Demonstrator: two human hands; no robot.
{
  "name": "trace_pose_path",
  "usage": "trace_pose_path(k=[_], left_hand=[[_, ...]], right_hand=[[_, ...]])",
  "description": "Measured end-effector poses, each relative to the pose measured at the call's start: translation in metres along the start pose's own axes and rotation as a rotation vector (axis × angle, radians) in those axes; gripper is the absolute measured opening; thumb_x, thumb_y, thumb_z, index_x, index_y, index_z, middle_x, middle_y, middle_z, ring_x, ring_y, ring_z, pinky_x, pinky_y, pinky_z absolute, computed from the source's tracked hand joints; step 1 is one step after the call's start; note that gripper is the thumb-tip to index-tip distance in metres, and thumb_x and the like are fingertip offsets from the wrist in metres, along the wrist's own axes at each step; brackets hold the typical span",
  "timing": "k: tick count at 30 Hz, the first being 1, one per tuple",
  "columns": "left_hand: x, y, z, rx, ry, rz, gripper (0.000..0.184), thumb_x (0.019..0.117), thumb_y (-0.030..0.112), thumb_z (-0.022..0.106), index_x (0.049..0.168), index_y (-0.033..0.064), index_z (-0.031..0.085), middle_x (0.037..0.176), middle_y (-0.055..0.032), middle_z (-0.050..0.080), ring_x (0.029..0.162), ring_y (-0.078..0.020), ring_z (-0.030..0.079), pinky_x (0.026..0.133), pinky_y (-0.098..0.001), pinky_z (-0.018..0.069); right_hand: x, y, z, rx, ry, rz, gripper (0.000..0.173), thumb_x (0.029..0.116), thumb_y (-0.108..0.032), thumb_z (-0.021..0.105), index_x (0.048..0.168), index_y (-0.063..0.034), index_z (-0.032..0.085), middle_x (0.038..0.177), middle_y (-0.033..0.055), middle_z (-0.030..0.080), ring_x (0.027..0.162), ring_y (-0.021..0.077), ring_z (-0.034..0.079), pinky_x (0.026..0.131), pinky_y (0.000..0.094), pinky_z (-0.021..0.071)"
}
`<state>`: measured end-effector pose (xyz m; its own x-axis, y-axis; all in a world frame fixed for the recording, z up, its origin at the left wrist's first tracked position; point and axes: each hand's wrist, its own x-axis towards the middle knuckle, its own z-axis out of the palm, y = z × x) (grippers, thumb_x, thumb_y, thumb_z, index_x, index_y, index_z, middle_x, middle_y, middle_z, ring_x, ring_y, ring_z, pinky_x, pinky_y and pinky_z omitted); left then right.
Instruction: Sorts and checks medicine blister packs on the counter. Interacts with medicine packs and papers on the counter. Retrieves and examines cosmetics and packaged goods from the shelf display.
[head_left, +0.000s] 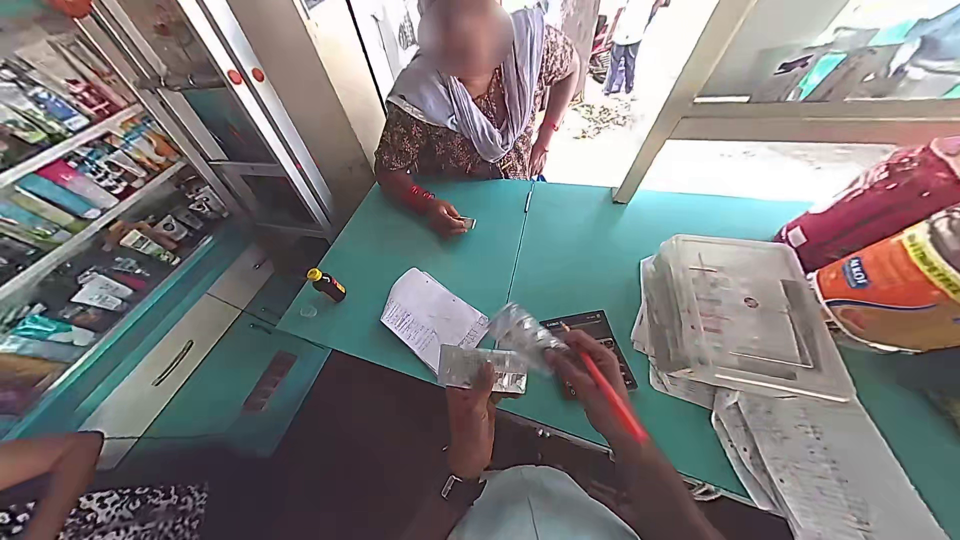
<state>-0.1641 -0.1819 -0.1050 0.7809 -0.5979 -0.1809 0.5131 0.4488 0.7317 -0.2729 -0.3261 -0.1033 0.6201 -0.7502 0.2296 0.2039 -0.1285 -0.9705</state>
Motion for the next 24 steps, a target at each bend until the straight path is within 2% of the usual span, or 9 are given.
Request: trace_pose_path(k=[3,7,10,12,14,17,19,22,24], left_hand=[[0.001,0.006,-0.003,-0.017,0.022,-0.018,0.026,0.1015,-0.001,0.053,0.127,0.0012,0.047,0.107,-0.0142,0.072,0.089,-0.0269,0.075,0.08,-0.0462,0.0643],[0.004,0.008,-0.001,-0.051,-0.026,-0.067,0.024,0.1072,0.006,0.042,0.131,0.002,0.045,0.11,-0.0151,0.072,0.092,-0.0288,0.075,0.08,-0.0478,0.0638],[0.004,0.002,-0.007,-0.105,-0.18,-0.11,0.052,0.1097,0.044,0.032,0.142,0.0028,0.035,0.123,-0.0153,0.069,0.103,-0.0305,0.073,0.083,-0.0486,0.0631],[0.005,0.0,-0.014,-0.155,-0.293,-0.137,0.093,0.0909,0.075,0.047,0.148,0.0038,0.031,0.132,-0.0154,0.065,0.113,-0.0331,0.069,0.089,-0.0529,0.0604],[0.004,0.001,-0.017,-0.214,-0.33,-0.172,0.101,0.0808,0.081,0.055,0.147,0.0066,0.038,0.131,-0.0149,0.066,0.116,-0.0334,0.068,0.091,-0.055,0.0589],[0.003,0.005,-0.02,-0.173,-0.348,-0.199,0.097,0.08,0.08,0.057,0.144,0.0085,0.042,0.129,-0.0115,0.069,0.114,-0.0299,0.07,0.089,-0.052,0.0609],[0.005,0.011,-0.024,-0.019,-0.26,-0.143,0.094,0.0885,0.075,0.055,0.146,0.0027,0.036,0.128,-0.0135,0.068,0.109,-0.0306,0.071,0.082,-0.0518,0.063],[0.021,0.024,-0.03,0.199,-0.107,0.043,0.044,0.0982,0.017,0.06,0.135,-0.0041,0.047,0.108,-0.0164,0.07,0.088,-0.0285,0.074,0.07,-0.0471,0.0651],[0.027,0.032,-0.035,0.358,-0.142,0.124,0.044,0.0905,-0.003,0.064,0.133,-0.0082,0.053,0.107,-0.0153,0.072,0.09,-0.0226,0.073,0.077,-0.0392,0.0643]], right_hand=[[0.002,-0.005,-0.007,0.268,0.128,0.084,0.014,0.0916,-0.005,0.069,0.106,-0.0051,0.067,0.093,0.0044,0.072,0.08,0.0127,0.07,0.071,0.0297,0.0611],[0.001,-0.016,-0.006,0.329,-0.114,0.045,0.019,0.0901,-0.012,0.075,0.108,-0.0115,0.073,0.099,0.0019,0.074,0.085,0.0103,0.071,0.074,0.0283,0.0616],[0.001,-0.012,0.012,-0.037,-0.114,-0.081,0.019,0.0884,-0.012,0.075,0.107,-0.0084,0.074,0.102,-0.0017,0.074,0.086,0.006,0.069,0.075,0.0235,0.059],[0.0,0.001,0.019,-0.195,-0.099,-0.119,0.023,0.0888,-0.022,0.076,0.107,-0.0081,0.075,0.115,0.0023,0.074,0.101,0.0108,0.069,0.085,0.0288,0.0569],[-0.003,0.007,0.021,-0.174,-0.163,-0.1,0.025,0.091,-0.023,0.075,0.11,-0.0063,0.074,0.129,0.0081,0.071,0.119,0.0174,0.067,0.096,0.0333,0.0581],[-0.006,0.007,0.024,-0.145,-0.179,-0.045,0.028,0.0905,-0.019,0.075,0.116,-0.006,0.073,0.106,0.0001,0.075,0.091,0.0053,0.07,0.08,0.0235,0.0592],[-0.005,0.001,0.025,-0.181,-0.151,-0.052,0.028,0.0873,-0.016,0.078,0.113,-0.006,0.074,0.096,-0.0022,0.077,0.081,0.0018,0.07,0.074,0.0201,0.0591],[0.001,-0.006,0.021,-0.253,-0.14,-0.125,0.023,0.0854,-0.011,0.079,0.108,-0.0058,0.077,0.099,-0.001,0.078,0.089,0.0016,0.072,0.081,0.0196,0.0602],[0.005,-0.008,0.019,-0.321,-0.246,-0.109,0.025,0.086,-0.013,0.079,0.111,-0.0072,0.076,0.102,-0.0004,0.078,0.091,0.0016,0.072,0.083,0.021,0.0595]])
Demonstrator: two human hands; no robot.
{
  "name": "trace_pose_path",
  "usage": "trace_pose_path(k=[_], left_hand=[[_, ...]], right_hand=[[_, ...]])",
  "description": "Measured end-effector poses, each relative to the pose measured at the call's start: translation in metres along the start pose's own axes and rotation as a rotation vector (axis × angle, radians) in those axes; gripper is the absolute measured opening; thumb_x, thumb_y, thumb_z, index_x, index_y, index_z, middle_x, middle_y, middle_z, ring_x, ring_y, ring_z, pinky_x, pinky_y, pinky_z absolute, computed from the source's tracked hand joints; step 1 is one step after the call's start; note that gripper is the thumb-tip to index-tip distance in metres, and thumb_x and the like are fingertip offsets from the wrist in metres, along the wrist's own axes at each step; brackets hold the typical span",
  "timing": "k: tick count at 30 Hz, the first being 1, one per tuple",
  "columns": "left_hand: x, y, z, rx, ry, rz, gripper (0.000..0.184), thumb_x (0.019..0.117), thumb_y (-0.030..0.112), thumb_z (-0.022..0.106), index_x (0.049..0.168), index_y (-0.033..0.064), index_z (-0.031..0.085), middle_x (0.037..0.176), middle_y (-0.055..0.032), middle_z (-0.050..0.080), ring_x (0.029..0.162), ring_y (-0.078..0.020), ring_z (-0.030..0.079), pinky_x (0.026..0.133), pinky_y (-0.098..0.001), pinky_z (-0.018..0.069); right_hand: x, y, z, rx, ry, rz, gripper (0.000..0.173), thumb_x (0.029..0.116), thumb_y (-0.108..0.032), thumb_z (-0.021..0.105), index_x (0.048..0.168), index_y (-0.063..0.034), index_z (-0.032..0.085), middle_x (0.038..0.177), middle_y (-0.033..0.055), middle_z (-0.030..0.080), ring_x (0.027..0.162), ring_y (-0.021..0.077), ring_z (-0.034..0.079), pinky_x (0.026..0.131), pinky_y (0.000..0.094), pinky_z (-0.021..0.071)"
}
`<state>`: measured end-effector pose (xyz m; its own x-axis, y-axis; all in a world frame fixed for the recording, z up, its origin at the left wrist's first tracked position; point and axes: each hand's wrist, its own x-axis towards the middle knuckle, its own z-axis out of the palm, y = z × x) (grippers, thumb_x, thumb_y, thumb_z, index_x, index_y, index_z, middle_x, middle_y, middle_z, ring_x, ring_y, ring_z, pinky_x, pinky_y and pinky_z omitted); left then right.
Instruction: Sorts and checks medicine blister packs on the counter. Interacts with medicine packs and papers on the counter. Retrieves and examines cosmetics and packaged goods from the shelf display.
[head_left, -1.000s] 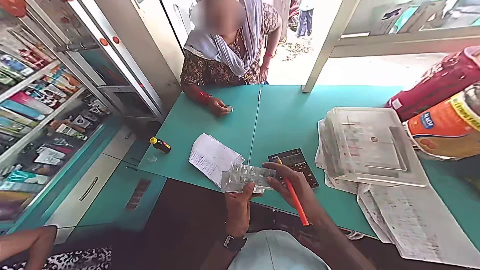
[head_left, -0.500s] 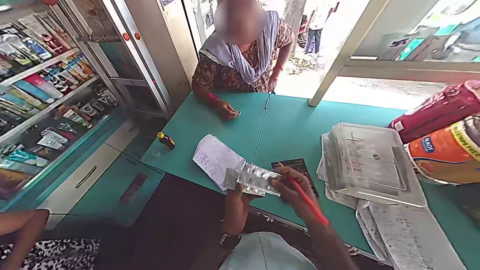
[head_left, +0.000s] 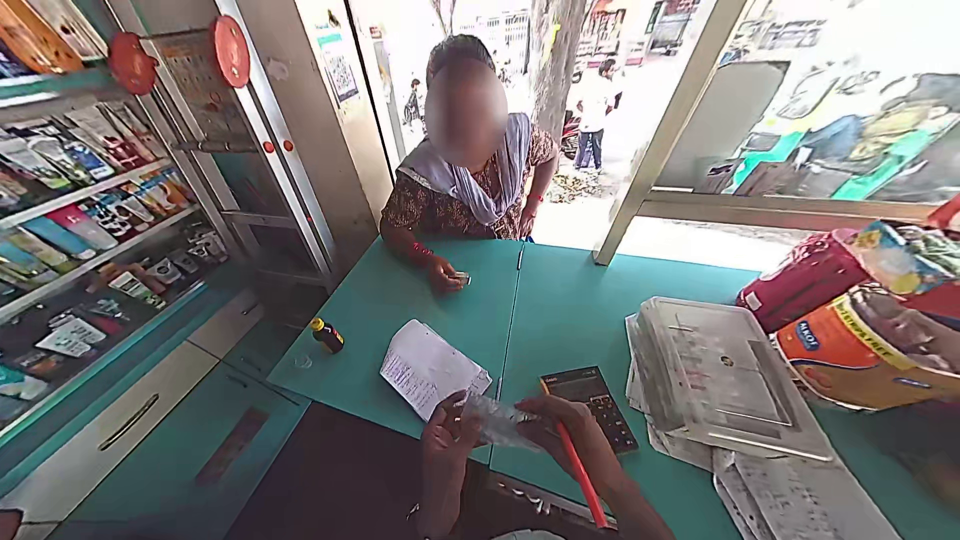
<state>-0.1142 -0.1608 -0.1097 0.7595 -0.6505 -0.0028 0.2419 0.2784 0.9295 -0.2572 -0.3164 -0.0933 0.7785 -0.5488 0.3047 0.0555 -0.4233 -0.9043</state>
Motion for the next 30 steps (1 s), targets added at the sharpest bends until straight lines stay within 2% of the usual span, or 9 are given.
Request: trace_pose_path(k=[4,7,9,14,20,22,24,27,30], left_hand=[[-0.002,0.002,0.001,0.135,-0.011,0.167,0.036,0.0847,-0.013,0.066,0.12,-0.0078,0.064,0.107,-0.0075,0.075,0.095,-0.0114,0.073,0.087,-0.0297,0.0614],[-0.004,0.002,-0.009,0.144,-0.043,0.204,0.055,0.0896,-0.007,0.063,0.142,-0.0097,0.044,0.131,-0.0152,0.067,0.11,-0.0194,0.071,0.091,-0.037,0.0614],[-0.008,0.005,-0.021,0.206,-0.059,0.191,0.062,0.0916,0.003,0.063,0.147,-0.0102,0.038,0.142,-0.0205,0.058,0.12,-0.0258,0.066,0.095,-0.0393,0.0593],[-0.031,0.009,-0.055,0.196,-0.035,0.088,0.024,0.0968,0.001,0.056,0.118,-0.0058,0.065,0.112,-0.0135,0.073,0.1,-0.022,0.073,0.086,-0.0374,0.062],[-0.049,0.011,-0.084,0.183,0.058,0.031,0.024,0.097,0.002,0.056,0.118,-0.0048,0.065,0.112,-0.0123,0.073,0.099,-0.0205,0.072,0.086,-0.0364,0.0615],[-0.052,0.013,-0.09,0.161,0.101,0.016,0.023,0.0975,0.001,0.056,0.118,-0.0059,0.065,0.11,-0.013,0.073,0.099,-0.0211,0.072,0.085,-0.0365,0.0619],[-0.052,0.014,-0.095,0.164,0.102,0.025,0.024,0.0981,0.002,0.055,0.118,-0.0054,0.065,0.11,-0.0123,0.074,0.099,-0.0213,0.073,0.084,-0.037,0.0624],[-0.055,0.012,-0.108,0.17,0.12,0.05,0.023,0.098,0.002,0.055,0.118,-0.0034,0.066,0.108,-0.0123,0.075,0.097,-0.0224,0.074,0.083,-0.0369,0.0631],[-0.052,0.018,-0.118,0.172,0.122,0.059,0.023,0.0984,0.0,0.053,0.117,-0.0032,0.066,0.109,-0.0134,0.075,0.097,-0.0227,0.074,0.082,-0.0365,0.0631]], right_hand=[[0.015,0.0,0.006,-0.147,-0.234,-0.005,0.033,0.0915,-0.021,0.075,0.122,-0.0084,0.073,0.106,0.0078,0.077,0.094,0.0145,0.073,0.086,0.0349,0.0589],[0.035,-0.012,0.001,-0.211,-0.206,0.014,0.025,0.0923,-0.016,0.073,0.115,-0.0052,0.074,0.098,0.0097,0.076,0.087,0.0192,0.073,0.081,0.0412,0.0592],[0.061,-0.009,-0.012,-0.202,-0.153,0.096,0.031,0.0952,-0.013,0.067,0.125,-0.0036,0.069,0.105,0.01,0.074,0.091,0.0171,0.071,0.085,0.0386,0.0587],[0.127,0.057,-0.039,-0.463,-0.193,0.271,0.042,0.0979,-0.014,0.06,0.139,-0.0063,0.06,0.113,0.0208,0.07,0.1,0.0333,0.068,0.092,0.052,0.0527],[0.139,0.076,-0.033,-0.75,-0.318,0.426,0.043,0.094,-0.02,0.069,0.137,-0.0149,0.064,0.123,0.0209,0.069,0.114,0.0421,0.064,0.096,0.0653,0.0473],[0.137,0.067,-0.029,-0.812,-0.256,0.442,0.046,0.0945,-0.025,0.069,0.14,-0.0181,0.062,0.131,0.0204,0.065,0.124,0.0449,0.058,0.101,0.071,0.0391],[0.135,0.054,-0.029,-0.813,-0.132,0.377,0.041,0.0977,-0.033,0.067,0.135,-0.0169,0.066,0.126,0.0199,0.068,0.123,0.0443,0.058,0.103,0.0696,0.0375],[0.138,0.041,-0.018,-0.667,0.038,0.12,0.029,0.1004,-0.03,0.066,0.115,-0.0061,0.074,0.111,0.0154,0.074,0.104,0.0336,0.07,0.092,0.0582,0.0525],[0.153,0.043,-0.003,-0.514,0.031,-0.012,0.025,0.0994,-0.026,0.067,0.113,-0.0066,0.074,0.106,0.0103,0.075,0.096,0.0231,0.073,0.087,0.0473,0.0595]])
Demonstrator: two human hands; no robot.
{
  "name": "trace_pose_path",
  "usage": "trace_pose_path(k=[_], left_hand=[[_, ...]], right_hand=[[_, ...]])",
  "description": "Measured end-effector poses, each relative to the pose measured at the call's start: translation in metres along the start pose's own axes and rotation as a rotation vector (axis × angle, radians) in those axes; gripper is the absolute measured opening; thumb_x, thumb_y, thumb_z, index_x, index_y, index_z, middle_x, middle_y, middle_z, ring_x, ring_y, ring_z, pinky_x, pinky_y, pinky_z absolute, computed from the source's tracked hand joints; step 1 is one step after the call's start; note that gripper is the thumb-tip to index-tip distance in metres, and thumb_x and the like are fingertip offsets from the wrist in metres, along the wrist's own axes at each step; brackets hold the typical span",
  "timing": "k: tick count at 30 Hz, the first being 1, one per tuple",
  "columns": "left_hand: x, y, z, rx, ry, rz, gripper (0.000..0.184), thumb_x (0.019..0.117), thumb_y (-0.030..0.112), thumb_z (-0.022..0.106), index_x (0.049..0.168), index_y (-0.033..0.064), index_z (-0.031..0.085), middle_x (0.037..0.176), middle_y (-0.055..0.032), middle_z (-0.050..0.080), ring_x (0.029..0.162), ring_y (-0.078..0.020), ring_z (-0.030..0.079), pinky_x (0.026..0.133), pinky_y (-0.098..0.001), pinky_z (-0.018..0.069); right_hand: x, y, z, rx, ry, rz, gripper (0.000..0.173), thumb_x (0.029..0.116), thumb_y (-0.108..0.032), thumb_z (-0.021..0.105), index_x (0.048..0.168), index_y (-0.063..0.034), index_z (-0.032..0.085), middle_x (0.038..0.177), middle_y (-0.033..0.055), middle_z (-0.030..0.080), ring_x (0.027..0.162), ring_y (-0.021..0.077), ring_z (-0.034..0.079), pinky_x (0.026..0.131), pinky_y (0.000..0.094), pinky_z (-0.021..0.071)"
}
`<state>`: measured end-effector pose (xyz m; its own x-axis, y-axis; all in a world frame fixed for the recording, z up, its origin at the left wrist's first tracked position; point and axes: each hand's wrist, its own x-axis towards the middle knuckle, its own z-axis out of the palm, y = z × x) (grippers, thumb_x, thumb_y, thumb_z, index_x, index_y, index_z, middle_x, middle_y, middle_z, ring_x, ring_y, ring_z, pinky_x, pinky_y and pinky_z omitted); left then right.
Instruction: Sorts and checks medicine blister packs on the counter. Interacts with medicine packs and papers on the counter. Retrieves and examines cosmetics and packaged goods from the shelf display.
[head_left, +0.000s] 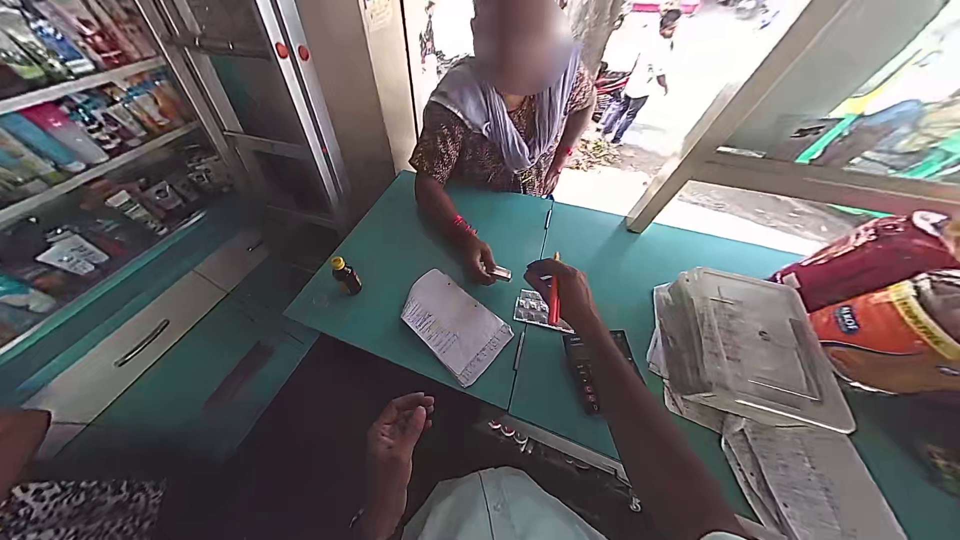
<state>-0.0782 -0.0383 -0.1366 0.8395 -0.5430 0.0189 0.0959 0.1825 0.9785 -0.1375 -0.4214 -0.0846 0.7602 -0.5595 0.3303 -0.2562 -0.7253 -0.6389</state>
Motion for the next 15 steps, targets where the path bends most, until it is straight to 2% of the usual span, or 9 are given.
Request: trace_pose_path(k=[3,5,7,11,15], left_hand=[[0.003,0.004,-0.009,0.006,-0.011,0.018,0.023,0.0985,-0.001,0.052,0.117,-0.0018,0.066,0.109,-0.0113,0.075,0.096,-0.0212,0.074,0.082,-0.0355,0.0634],[0.003,0.005,-0.015,0.004,-0.017,0.007,0.023,0.099,-0.002,0.05,0.117,-0.0015,0.065,0.109,-0.0109,0.075,0.096,-0.0213,0.074,0.083,-0.0364,0.0632],[0.002,0.006,-0.018,0.006,-0.018,-0.009,0.024,0.0993,-0.003,0.049,0.117,-0.0012,0.065,0.108,-0.0094,0.076,0.096,-0.0199,0.074,0.083,-0.0365,0.063],[0.006,0.005,-0.022,0.003,-0.048,0.007,0.023,0.1003,-0.003,0.049,0.117,0.0006,0.064,0.107,-0.0065,0.076,0.095,-0.0177,0.074,0.084,-0.0366,0.0626],[0.006,-0.001,-0.016,-0.021,-0.044,0.001,0.022,0.1006,-0.003,0.049,0.117,-0.0005,0.064,0.107,-0.0085,0.076,0.095,-0.0193,0.075,0.084,-0.0376,0.0629]], right_hand=[[0.009,0.0,0.019,-0.006,-0.089,0.009,0.034,0.0967,-0.031,0.07,0.122,-0.0073,0.072,0.114,0.013,0.074,0.101,0.0268,0.07,0.091,0.0471,0.0548],[0.01,-0.001,0.031,-0.066,-0.156,0.068,0.04,0.0956,-0.035,0.071,0.129,-0.0117,0.07,0.119,0.0135,0.072,0.109,0.0308,0.068,0.097,0.0511,0.052],[0.012,-0.003,0.04,-0.161,-0.209,0.141,0.041,0.0968,-0.038,0.068,0.132,-0.0172,0.068,0.12,0.0137,0.071,0.113,0.0339,0.066,0.097,0.0556,0.0509],[0.022,-0.004,0.047,-0.24,-0.214,0.158,0.029,0.1028,-0.031,0.055,0.118,-0.0133,0.072,0.11,0.0147,0.073,0.108,0.0352,0.068,0.09,0.0558,0.052],[0.02,-0.003,0.046,-0.264,-0.229,0.161,0.026,0.1033,-0.026,0.049,0.113,-0.0113,0.069,0.105,0.0139,0.072,0.104,0.0346,0.069,0.084,0.0566,0.0532]])
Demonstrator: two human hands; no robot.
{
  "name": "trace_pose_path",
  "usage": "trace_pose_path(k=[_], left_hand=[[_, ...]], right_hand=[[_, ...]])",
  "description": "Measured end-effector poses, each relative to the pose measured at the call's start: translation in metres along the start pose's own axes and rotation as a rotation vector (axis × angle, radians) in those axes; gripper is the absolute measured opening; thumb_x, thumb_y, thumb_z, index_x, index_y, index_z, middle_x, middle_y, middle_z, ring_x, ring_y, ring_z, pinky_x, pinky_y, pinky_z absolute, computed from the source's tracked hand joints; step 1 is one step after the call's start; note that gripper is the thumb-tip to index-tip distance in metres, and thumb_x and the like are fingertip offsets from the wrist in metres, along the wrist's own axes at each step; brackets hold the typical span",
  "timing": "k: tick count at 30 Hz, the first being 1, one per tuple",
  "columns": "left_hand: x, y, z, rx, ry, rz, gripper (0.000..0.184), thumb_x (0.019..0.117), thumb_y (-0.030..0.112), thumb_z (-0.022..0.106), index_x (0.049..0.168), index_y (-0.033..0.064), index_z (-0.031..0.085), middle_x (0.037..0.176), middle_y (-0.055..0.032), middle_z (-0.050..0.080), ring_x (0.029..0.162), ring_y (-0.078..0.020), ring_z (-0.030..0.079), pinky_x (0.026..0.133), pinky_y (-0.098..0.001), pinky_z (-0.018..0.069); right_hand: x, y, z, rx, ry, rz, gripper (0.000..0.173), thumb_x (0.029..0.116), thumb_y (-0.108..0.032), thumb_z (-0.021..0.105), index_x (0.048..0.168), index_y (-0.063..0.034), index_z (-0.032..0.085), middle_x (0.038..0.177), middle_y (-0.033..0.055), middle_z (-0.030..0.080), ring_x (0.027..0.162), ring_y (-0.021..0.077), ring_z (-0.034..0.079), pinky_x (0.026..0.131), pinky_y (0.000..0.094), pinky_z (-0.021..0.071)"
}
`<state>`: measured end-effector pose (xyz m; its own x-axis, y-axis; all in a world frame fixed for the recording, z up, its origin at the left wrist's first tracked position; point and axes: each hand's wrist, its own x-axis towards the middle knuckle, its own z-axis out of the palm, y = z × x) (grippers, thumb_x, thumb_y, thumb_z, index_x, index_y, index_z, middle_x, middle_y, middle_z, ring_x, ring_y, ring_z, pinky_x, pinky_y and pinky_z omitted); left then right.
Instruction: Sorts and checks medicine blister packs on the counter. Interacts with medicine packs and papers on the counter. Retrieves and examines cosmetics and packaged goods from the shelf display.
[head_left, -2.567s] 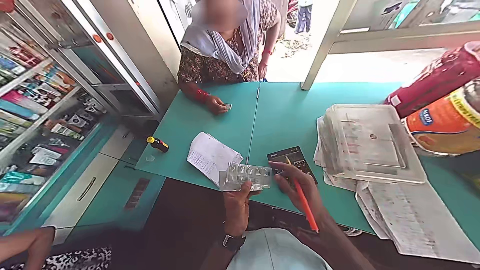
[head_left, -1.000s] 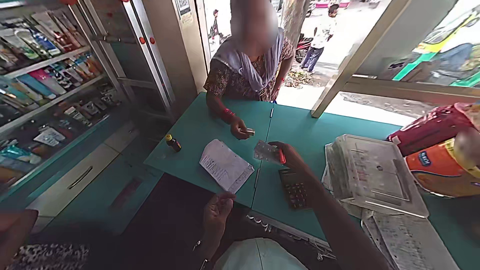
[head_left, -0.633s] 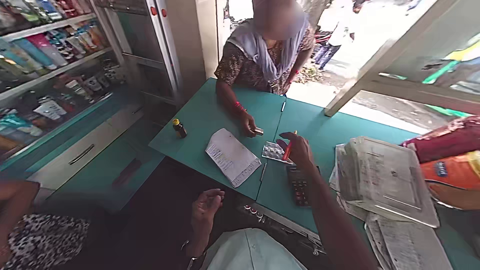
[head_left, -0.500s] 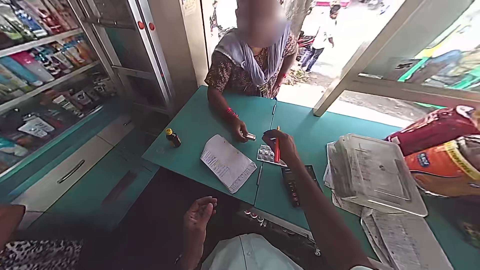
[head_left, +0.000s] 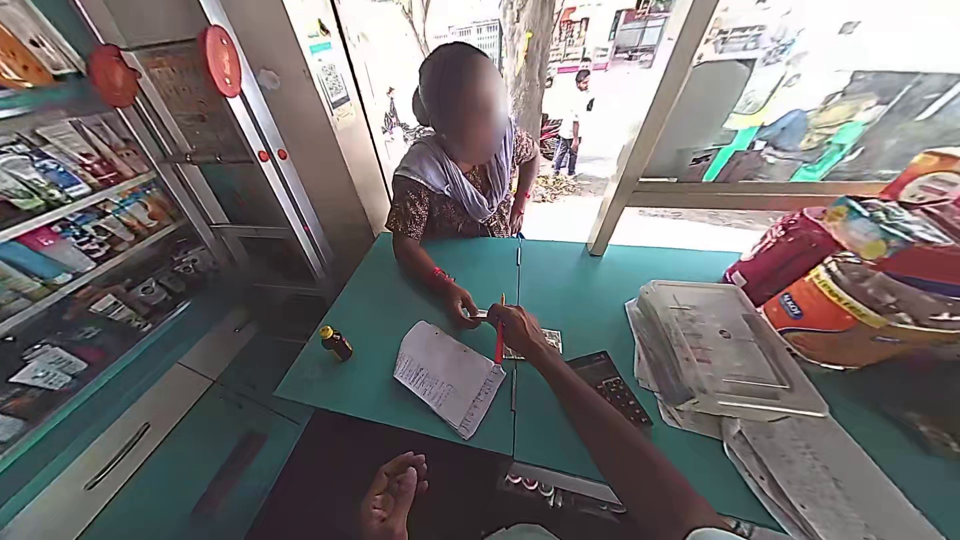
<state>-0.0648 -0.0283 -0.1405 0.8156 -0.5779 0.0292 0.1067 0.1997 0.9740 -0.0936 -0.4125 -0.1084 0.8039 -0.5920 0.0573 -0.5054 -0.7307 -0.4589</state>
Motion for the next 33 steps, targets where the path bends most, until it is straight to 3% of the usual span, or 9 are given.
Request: trace_pose_path(k=[9,13,16,19,23,26,28,30,33], left_hand=[[0.005,-0.011,0.041,-0.012,-0.08,-0.056,0.021,0.1013,0.0,0.05,0.117,0.0008,0.065,0.107,-0.0076,0.076,0.097,-0.0203,0.074,0.086,-0.0388,0.0626],[0.008,-0.02,0.065,-0.134,-0.24,-0.132,0.039,0.1116,0.025,0.036,0.128,-0.0002,0.061,0.115,-0.0125,0.074,0.102,-0.0269,0.074,0.087,-0.0455,0.0628],[0.005,-0.018,0.088,-0.342,-0.283,-0.268,0.049,0.1075,0.044,0.044,0.134,0.005,0.058,0.12,-0.0118,0.073,0.105,-0.027,0.073,0.09,-0.0486,0.0608],[0.002,-0.001,0.116,-0.21,-0.177,-0.291,0.024,0.1058,0.012,0.048,0.111,0.0042,0.07,0.096,-0.005,0.077,0.086,-0.0143,0.075,0.08,-0.0349,0.0634],[0.004,-0.006,0.13,0.047,-0.185,-0.184,0.017,0.1009,0.005,0.054,0.104,0.0007,0.07,0.087,-0.0031,0.074,0.077,-0.0107,0.071,0.073,-0.031,0.0619],[0.002,-0.013,0.135,0.104,-0.219,-0.123,0.013,0.0995,0.007,0.058,0.103,0.0032,0.07,0.085,-0.0007,0.072,0.076,-0.009,0.069,0.071,-0.028,0.0605],[0.005,-0.013,0.143,0.146,-0.221,-0.098,0.013,0.0958,0.004,0.062,0.106,0.0014,0.071,0.09,-0.0019,0.074,0.08,-0.0098,0.071,0.073,-0.0281,0.0617],[0.009,-0.016,0.15,0.256,-0.229,-0.061,0.021,0.0914,0.002,0.066,0.112,-0.0025,0.069,0.097,-0.0057,0.074,0.087,-0.0109,0.072,0.078,-0.0287,0.0618],[0.021,-0.034,0.166,0.456,-0.311,0.037,0.034,0.0898,0.0,0.067,0.123,-0.0067,0.063,0.107,-0.0123,0.072,0.093,-0.0122,0.071,0.084,-0.0298,0.061]], right_hand=[[-0.091,-0.005,-0.027,0.325,0.351,-0.176,0.018,0.0991,-0.016,0.06,0.105,-0.0081,0.075,0.096,0.0082,0.075,0.089,0.0241,0.072,0.083,0.0471,0.0564],[-0.172,-0.02,-0.009,0.508,0.442,-0.459,0.012,0.1001,-0.015,0.064,0.101,-0.0128,0.076,0.103,-0.0007,0.076,0.101,0.0108,0.071,0.094,0.0314,0.0582],[-0.206,-0.022,0.011,0.489,0.414,-0.653,0.016,0.1035,-0.017,0.059,0.102,-0.0152,0.074,0.114,-0.0005,0.075,0.111,0.0132,0.067,0.097,0.0286,0.0529],[-0.216,-0.015,0.021,0.485,0.36,-0.69,0.012,0.1026,-0.017,0.061,0.102,-0.0165,0.073,0.116,-0.001,0.075,0.111,0.0148,0.066,0.094,0.0293,0.0517],[-0.224,-0.004,-0.001,0.657,0.22,-0.559,0.018,0.0972,-0.005,0.059,0.104,-0.0069,0.075,0.124,0.0082,0.072,0.114,0.0203,0.067,0.1,0.0333,0.0537],[-0.236,0.012,-0.015,0.587,0.322,-0.282,0.018,0.1005,-0.018,0.063,0.112,-0.0105,0.075,0.127,0.0064,0.071,0.117,0.0191,0.067,0.101,0.0384,0.0546],[-0.233,0.035,-0.027,0.343,0.361,0.023,0.047,0.094,-0.047,0.069,0.127,-0.0144,0.071,0.139,0.0092,0.064,0.134,0.0281,0.056,0.111,0.051,0.0457],[-0.224,0.06,-0.028,0.123,0.26,0.247,0.1,0.0753,-0.079,0.068,0.151,-0.0163,0.052,0.158,0.0188,0.043,0.148,0.045,0.035,0.116,0.0646,0.0318],[-0.214,0.078,-0.009,-0.023,0.091,0.315,0.12,0.0668,-0.082,0.072,0.162,-0.0193,0.033,0.166,0.0243,0.025,0.15,0.0531,0.022,0.116,0.0706,0.0242]])
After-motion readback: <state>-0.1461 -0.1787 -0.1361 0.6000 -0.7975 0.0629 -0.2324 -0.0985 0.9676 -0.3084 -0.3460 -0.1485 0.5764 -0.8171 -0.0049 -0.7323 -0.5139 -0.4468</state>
